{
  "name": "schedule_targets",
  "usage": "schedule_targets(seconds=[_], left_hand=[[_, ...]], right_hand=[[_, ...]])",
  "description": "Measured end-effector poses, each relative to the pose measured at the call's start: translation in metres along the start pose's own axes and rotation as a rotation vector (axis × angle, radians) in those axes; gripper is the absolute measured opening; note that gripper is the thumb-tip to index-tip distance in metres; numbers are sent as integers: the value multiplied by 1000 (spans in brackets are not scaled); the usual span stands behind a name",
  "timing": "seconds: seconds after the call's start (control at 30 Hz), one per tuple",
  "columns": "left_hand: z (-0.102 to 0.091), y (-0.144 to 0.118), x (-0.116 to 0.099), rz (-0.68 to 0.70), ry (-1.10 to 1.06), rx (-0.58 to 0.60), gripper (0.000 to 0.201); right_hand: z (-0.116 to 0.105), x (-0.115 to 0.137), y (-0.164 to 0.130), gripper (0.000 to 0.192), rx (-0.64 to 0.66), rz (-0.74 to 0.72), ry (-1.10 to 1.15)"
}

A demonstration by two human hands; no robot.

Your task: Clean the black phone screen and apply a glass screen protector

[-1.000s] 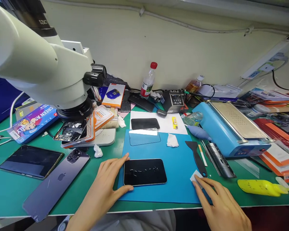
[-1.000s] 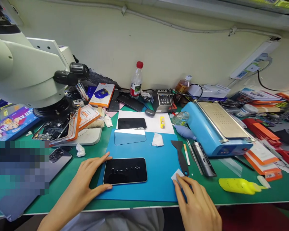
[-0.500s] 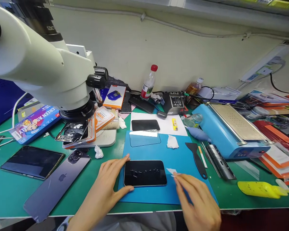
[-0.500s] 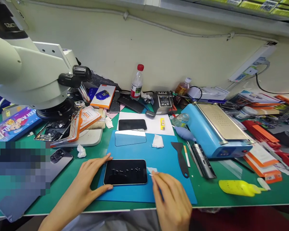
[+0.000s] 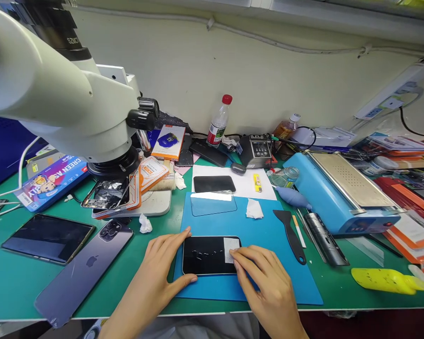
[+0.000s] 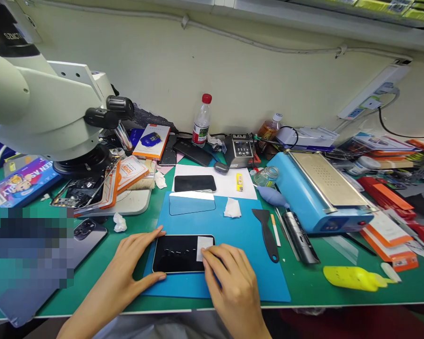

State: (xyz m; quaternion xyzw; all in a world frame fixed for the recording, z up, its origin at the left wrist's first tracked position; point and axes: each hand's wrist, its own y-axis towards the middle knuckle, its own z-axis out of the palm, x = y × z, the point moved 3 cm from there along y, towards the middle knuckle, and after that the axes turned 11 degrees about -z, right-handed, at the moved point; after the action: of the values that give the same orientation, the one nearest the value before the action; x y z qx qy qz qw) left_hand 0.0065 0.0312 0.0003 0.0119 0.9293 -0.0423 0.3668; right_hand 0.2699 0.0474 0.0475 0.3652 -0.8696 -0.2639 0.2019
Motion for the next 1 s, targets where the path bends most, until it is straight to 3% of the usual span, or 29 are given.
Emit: schedule_targets(seconds=[0.17, 0.43, 0.7, 1.0], left_hand=[[0, -1, 1, 7, 4, -5, 93], [0, 0, 3, 25, 7, -29, 93], [1, 0, 3, 27, 12, -7, 93], [4, 1, 4, 14, 8, -12, 94]], right_hand=[[-6, 1, -10, 31, 4, 0, -8], [6, 21, -12, 61, 230, -152, -138], [19, 23, -18, 63, 281, -178, -221], [12, 27, -38, 75, 322, -270, -234]])
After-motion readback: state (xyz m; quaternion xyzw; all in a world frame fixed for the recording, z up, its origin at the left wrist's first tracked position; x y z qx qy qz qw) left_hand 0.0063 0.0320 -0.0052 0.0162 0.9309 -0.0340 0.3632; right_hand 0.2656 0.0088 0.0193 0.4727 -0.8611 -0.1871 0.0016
